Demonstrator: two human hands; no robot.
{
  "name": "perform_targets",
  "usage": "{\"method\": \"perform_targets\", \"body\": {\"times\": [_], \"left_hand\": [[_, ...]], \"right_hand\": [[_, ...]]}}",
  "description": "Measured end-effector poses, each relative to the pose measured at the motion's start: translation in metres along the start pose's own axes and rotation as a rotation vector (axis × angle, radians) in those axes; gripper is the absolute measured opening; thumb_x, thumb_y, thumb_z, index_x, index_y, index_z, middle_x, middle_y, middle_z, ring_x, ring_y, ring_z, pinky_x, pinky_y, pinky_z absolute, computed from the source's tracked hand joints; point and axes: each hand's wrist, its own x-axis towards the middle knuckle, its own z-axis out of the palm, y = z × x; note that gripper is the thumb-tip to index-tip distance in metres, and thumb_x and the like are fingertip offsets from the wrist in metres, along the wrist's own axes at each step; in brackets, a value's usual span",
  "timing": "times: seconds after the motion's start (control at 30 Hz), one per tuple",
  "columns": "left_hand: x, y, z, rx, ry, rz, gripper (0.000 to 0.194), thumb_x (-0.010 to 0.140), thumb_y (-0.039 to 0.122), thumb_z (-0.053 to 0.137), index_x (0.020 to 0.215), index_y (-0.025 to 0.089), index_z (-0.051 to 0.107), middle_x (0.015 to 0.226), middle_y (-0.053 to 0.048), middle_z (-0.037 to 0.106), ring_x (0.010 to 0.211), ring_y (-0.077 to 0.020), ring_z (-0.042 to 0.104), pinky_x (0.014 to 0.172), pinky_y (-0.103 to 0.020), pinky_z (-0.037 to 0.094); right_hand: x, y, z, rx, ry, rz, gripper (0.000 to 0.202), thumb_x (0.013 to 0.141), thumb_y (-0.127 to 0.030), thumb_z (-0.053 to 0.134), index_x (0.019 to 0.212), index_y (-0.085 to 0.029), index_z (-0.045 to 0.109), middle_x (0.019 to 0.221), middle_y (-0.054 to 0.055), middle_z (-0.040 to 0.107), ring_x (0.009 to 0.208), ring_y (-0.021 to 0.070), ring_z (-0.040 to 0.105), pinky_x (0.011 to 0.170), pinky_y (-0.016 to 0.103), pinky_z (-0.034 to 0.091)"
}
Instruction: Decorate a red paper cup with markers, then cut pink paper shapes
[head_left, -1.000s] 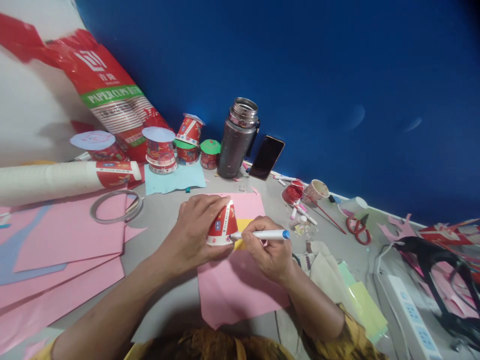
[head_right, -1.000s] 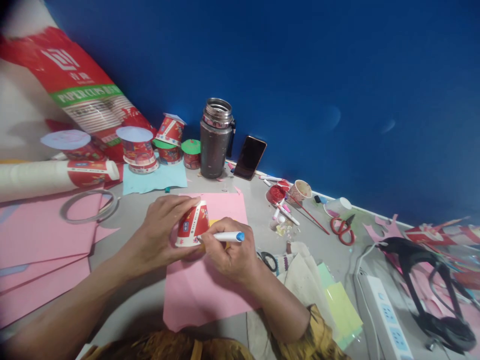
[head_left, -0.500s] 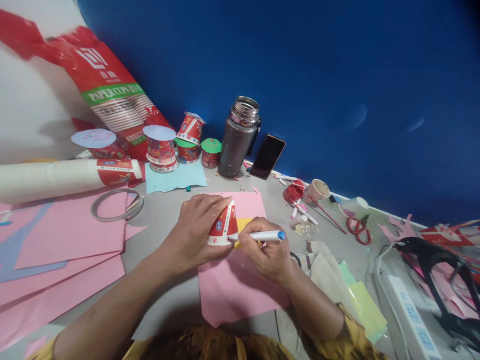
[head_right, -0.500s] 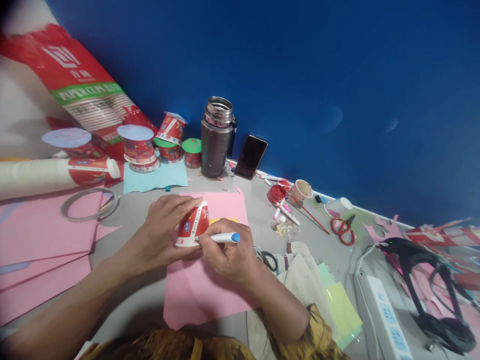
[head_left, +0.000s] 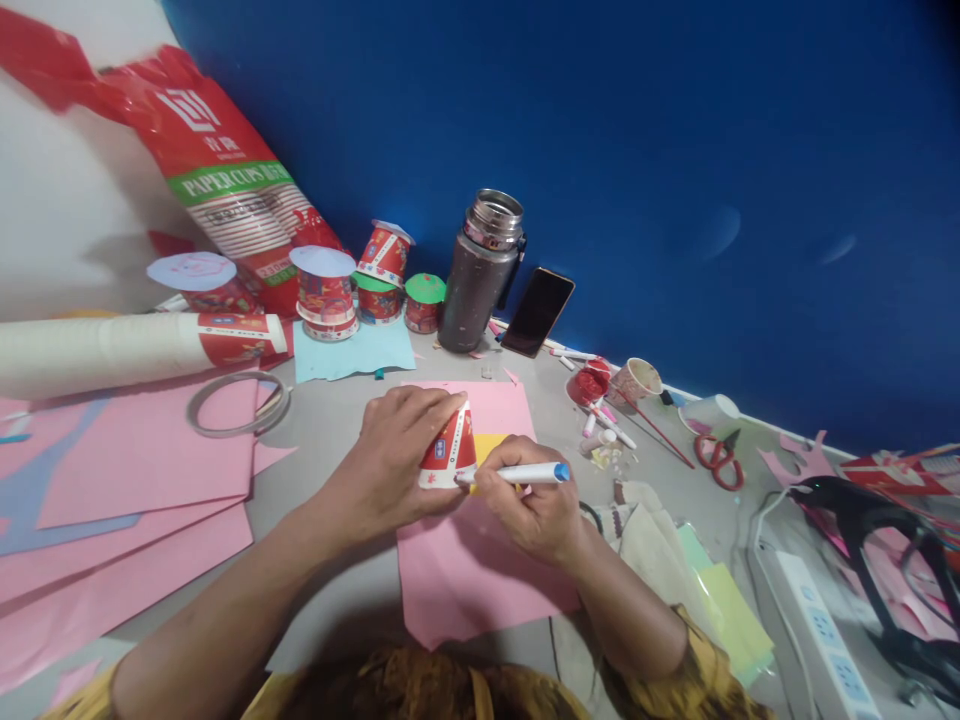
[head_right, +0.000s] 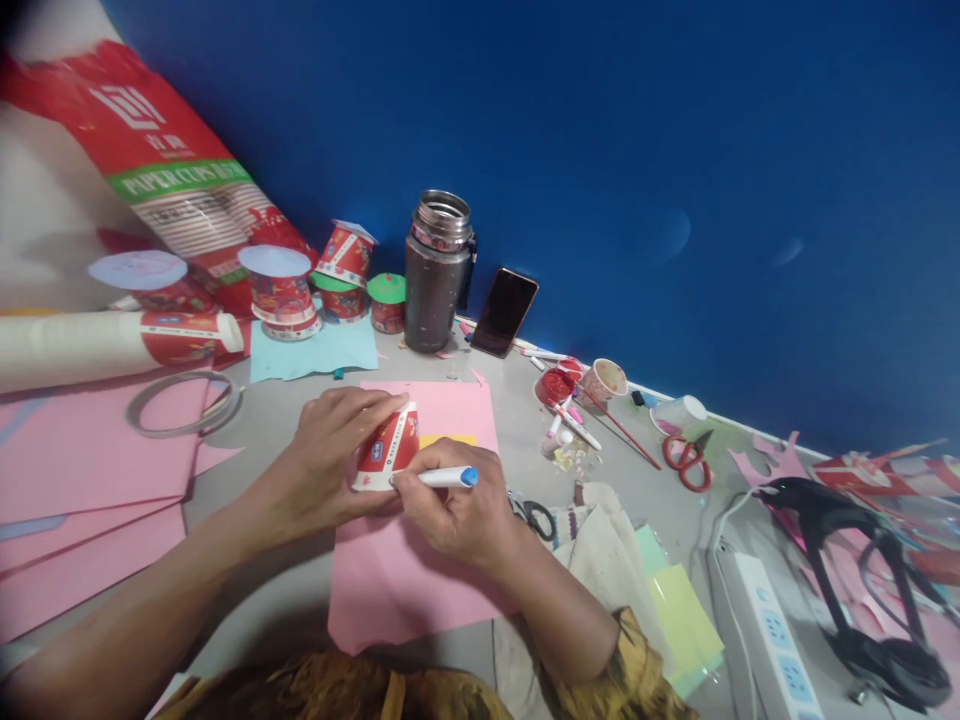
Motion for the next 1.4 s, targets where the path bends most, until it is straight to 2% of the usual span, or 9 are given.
{"method": "perform_targets", "body": {"times": [0.37,0.6,1.0,1.17,1.4], "left_hand": [[-0.0006,0.0001,-0.001,0.003,-0.026,-0.016,0.088,0.076,0.043,0.085,0.155,0.028,0.047,0.14,-0.014,0.068,0.126,-0.0391,0.06,0.102,-0.053,0.045],[-0.0006,0.0007,-0.0019,-0.005,-0.021,-0.003,0.087,0.078,0.042,0.083,0.155,0.026,0.047,0.141,-0.014,0.067,0.126,-0.0386,0.059,0.103,-0.053,0.044],[0.0,0.0003,-0.0009,0.028,-0.019,0.011,0.086,0.077,0.04,0.084,0.153,0.025,0.046,0.139,-0.014,0.068,0.124,-0.0385,0.059,0.1,-0.051,0.043],[0.0002,-0.0001,-0.0011,0.03,-0.01,0.025,0.087,0.078,0.045,0.085,0.152,0.024,0.046,0.137,-0.014,0.068,0.123,-0.0376,0.06,0.099,-0.05,0.042],[0.0001,-0.0002,-0.0023,0.016,-0.043,-0.001,0.087,0.077,0.043,0.083,0.154,0.024,0.048,0.14,-0.015,0.067,0.126,-0.0388,0.058,0.101,-0.05,0.043]], "right_hand": [[-0.0006,-0.0005,0.0001,-0.009,0.002,0.015,0.018,0.098,-0.022,0.063,0.081,-0.02,0.069,0.07,0.002,0.073,0.052,0.0128,0.06,0.057,0.026,0.052],[0.0012,-0.0007,0.0015,-0.033,-0.003,0.014,0.018,0.097,-0.022,0.062,0.081,-0.022,0.067,0.069,0.001,0.073,0.05,0.0117,0.057,0.052,0.025,0.047],[0.001,-0.0015,0.0018,-0.017,0.005,-0.021,0.017,0.097,-0.019,0.063,0.081,-0.021,0.067,0.068,0.0,0.071,0.05,0.0112,0.057,0.052,0.024,0.046],[0.0004,0.0008,-0.0008,-0.039,0.031,-0.008,0.015,0.096,-0.02,0.063,0.081,-0.021,0.066,0.068,0.0,0.07,0.05,0.0113,0.056,0.053,0.025,0.046],[0.0007,-0.001,-0.0013,-0.003,0.003,-0.019,0.016,0.098,-0.019,0.062,0.082,-0.021,0.066,0.068,-0.001,0.07,0.048,0.0099,0.053,0.052,0.024,0.045]]}}
